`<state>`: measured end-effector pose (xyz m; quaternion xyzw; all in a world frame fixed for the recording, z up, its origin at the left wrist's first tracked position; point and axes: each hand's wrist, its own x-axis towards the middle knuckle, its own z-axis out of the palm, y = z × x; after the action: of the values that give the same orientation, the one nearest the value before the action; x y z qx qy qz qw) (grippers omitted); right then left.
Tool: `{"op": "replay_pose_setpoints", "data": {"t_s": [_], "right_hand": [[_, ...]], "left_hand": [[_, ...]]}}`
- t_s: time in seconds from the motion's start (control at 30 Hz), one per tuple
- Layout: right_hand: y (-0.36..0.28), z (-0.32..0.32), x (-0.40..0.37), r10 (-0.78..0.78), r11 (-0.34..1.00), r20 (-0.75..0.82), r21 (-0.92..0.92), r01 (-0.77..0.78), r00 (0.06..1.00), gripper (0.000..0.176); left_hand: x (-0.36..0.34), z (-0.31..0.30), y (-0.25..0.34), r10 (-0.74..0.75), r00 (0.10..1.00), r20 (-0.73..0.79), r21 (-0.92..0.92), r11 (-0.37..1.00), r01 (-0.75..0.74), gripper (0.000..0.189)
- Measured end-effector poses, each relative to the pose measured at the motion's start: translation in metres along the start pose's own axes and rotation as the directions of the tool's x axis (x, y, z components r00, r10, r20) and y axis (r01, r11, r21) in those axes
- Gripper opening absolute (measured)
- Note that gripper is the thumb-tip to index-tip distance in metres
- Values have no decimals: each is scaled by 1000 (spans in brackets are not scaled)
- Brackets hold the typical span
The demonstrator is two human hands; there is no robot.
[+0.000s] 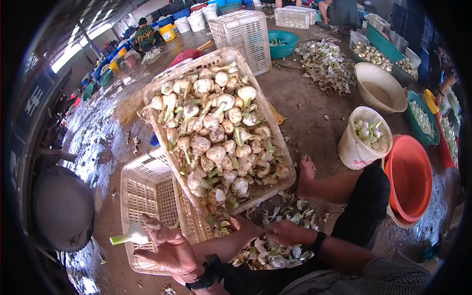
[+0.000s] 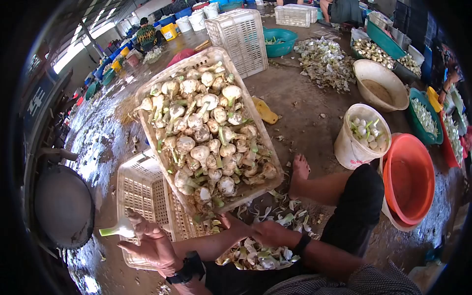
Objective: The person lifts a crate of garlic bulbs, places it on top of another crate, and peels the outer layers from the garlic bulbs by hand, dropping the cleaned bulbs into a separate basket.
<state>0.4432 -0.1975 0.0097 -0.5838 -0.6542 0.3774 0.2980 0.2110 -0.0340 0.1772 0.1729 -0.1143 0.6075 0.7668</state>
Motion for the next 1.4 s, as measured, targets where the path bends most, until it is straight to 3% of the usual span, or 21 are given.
{"op": "replay_pose_setpoints", "data": {"t_s": [0.03,0.1,0.13,0.17,0.2,0.23,0.3,0.33,0.4,0.43,0.5,0.63,0.7,0.83,0.93,1.17,1.23,1.3,1.37,1.4], "right_hand": [[-2,-8,13,-56,986,-178,144,82,983,22],[-4,-20,36,58,995,-340,96,-27,939,30],[-7,-28,48,56,995,-336,93,-26,940,30],[-14,-37,60,238,918,-315,381,-107,919,34],[-20,-42,71,404,753,-244,635,-169,882,38],[-24,-42,81,403,754,-243,634,-170,882,38],[-30,-39,99,480,610,-317,790,-52,818,48],[-20,-32,108,477,612,-315,789,-53,821,48],[0,-15,127,308,790,-529,605,97,791,54],[3,-11,132,304,790,-527,605,98,793,54],[-8,-16,137,478,644,-405,765,3,780,52],[-26,-28,130,513,636,-374,771,-48,773,52],[-29,-31,130,534,526,-272,848,-62,801,53],[-22,-12,134,540,574,-326,817,-56,776,54],[-23,-13,136,433,663,-359,748,-23,827,52],[-39,-35,102,452,577,-306,817,-12,838,54],[-57,-50,81,467,519,-245,854,-40,850,53],[-78,-61,63,446,541,-270,841,-17,853,52],[-85,-66,47,355,541,-202,841,-24,913,54],[-83,-65,43,306,625,-235,781,-8,923,51]], "left_hand": [[-2,-2,4,-28,1000,10,27,999,28,76],[-3,-12,3,-93,995,28,77,993,91,71],[-5,-7,-6,-114,993,-1,162,980,113,70],[-7,-4,-13,-136,990,-32,245,959,139,70],[-9,-5,-15,-162,983,-81,258,950,178,66],[-10,-5,-18,-161,984,-82,257,950,177,66],[-12,-5,-23,-156,972,-177,397,892,215,62],[-13,-4,-25,-174,962,-211,365,899,243,59],[-16,-4,-29,-193,953,-233,377,885,272,59],[-16,-3,-30,-215,943,-253,389,870,303,58],[-19,-1,-34,-214,936,-280,390,866,314,57],[-19,1,-38,-286,929,-234,429,827,362,58],[-19,1,-39,-310,924,-225,434,817,380,55],[-19,5,-44,-307,919,-249,489,779,393,53],[-20,-7,-43,-332,899,-284,499,750,435,54],[-20,-2,-62,-268,841,-471,549,657,517,40],[-23,-13,-69,-184,892,-412,851,271,449,44],[-28,-22,-74,-251,890,-380,878,206,432,51],[-28,-9,-87,-387,830,-402,877,96,470,57],[-27,-3,-91,-445,763,-468,806,140,576,61]]}}
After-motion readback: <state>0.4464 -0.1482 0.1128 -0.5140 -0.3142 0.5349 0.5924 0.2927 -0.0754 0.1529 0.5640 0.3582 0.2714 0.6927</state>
